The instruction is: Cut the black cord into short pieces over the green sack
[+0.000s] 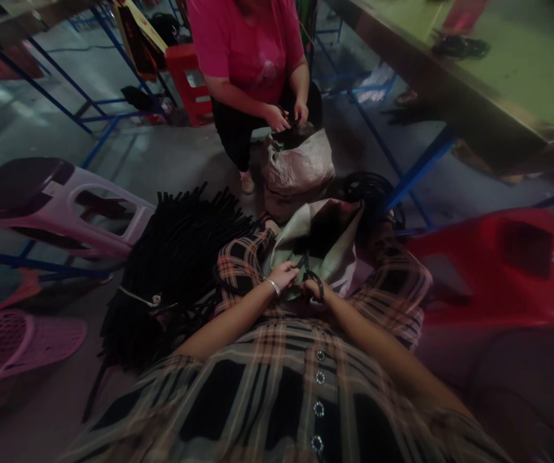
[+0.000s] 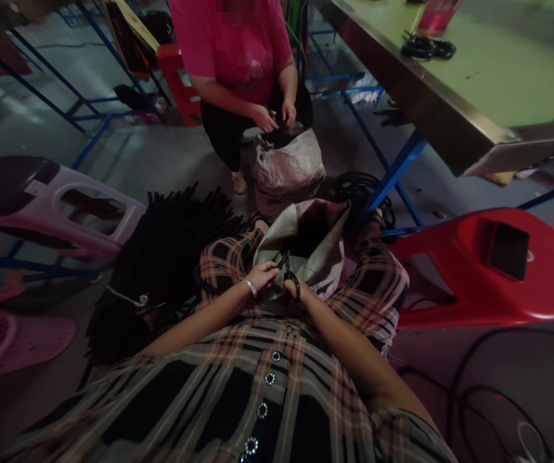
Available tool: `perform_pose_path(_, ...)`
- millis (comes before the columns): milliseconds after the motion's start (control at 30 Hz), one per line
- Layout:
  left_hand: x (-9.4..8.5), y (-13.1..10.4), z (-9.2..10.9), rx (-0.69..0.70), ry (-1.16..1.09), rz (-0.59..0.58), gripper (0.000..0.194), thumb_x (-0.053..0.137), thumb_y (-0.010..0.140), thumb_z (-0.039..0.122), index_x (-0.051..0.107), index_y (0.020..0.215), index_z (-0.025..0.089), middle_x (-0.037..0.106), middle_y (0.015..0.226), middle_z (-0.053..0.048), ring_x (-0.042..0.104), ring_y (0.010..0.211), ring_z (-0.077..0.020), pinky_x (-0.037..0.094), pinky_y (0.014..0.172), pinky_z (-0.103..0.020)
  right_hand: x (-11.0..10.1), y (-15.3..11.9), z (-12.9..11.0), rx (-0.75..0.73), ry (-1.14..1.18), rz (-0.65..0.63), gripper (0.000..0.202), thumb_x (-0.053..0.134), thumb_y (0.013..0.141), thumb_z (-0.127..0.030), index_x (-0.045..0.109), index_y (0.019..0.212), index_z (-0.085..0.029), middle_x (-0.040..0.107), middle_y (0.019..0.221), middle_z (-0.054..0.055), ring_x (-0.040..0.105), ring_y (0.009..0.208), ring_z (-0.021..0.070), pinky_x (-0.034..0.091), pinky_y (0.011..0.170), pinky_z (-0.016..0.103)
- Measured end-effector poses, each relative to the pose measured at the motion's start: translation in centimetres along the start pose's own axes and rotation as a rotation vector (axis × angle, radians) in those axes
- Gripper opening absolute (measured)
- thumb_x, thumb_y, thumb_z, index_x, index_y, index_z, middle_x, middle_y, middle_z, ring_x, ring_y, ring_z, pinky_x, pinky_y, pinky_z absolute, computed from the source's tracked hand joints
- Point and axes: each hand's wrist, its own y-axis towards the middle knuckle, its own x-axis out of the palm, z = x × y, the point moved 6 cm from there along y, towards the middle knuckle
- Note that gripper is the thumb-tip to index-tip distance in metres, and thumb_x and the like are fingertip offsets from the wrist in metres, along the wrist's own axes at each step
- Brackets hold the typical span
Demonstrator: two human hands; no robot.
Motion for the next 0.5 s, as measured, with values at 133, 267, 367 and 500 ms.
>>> perform_pose_path(133,0.05,0.19,-0.14,-0.007,-0.029,0.001,0.018,0.058,0.08,0.026,0.057,0.092,0.013,0.048,0.045,0.008,0.037,0.031,-0.0038,0.025,0.037,-0.016,-0.49,-0.07,-0.15,-0.042,-0.007,0.018,0.02,0.045,0.072,-0.017,0.056,0.057,-0.012,0.056,0.051,0.004,0.053,0.05,0.0123,0.039,0.049,0.02)
perform_pose_path(267,0.11,0.18,-0.2,-0.013,-0.025,0.012,0.013,0.056,0.08,0.024,0.056,0.089,0.014,0.048,0.046,0.008,0.036,0.031,-0.0035,0.024,0.036,-0.016,-0.89,-0.08,-0.14,-0.037,-0.135,0.098,0.022,0.045,0.071,-0.015,0.055,0.052,-0.013,0.051,0.048,0.002,0.049,0.05,0.0103,0.034,0.048,0.018)
perform_pose_path(367,0.06,0.24,-0.28,-0.016,-0.031,0.019,0.013,0.057,0.079,0.024,0.056,0.087,0.014,0.048,0.045,0.008,0.036,0.031,-0.0034,0.025,0.036,-0.016,-0.95,-0.04,-0.2,-0.056,-0.203,0.133,0.023,0.045,0.07,-0.015,0.051,0.048,-0.014,0.047,0.047,0.0,0.046,0.051,0.0097,0.032,0.049,0.018)
perform_pose_path(500,-0.2,0.41,-0.37,-0.024,-0.062,0.04,0.013,0.057,0.078,0.024,0.056,0.086,0.014,0.046,0.044,0.008,0.036,0.031,-0.0032,0.024,0.037,-0.015,-0.97,0.02,-0.04,-0.059,-0.204,0.158,0.024,0.043,0.072,-0.017,0.051,0.05,-0.014,0.047,0.048,0.0,0.045,0.05,0.0098,0.032,0.049,0.018)
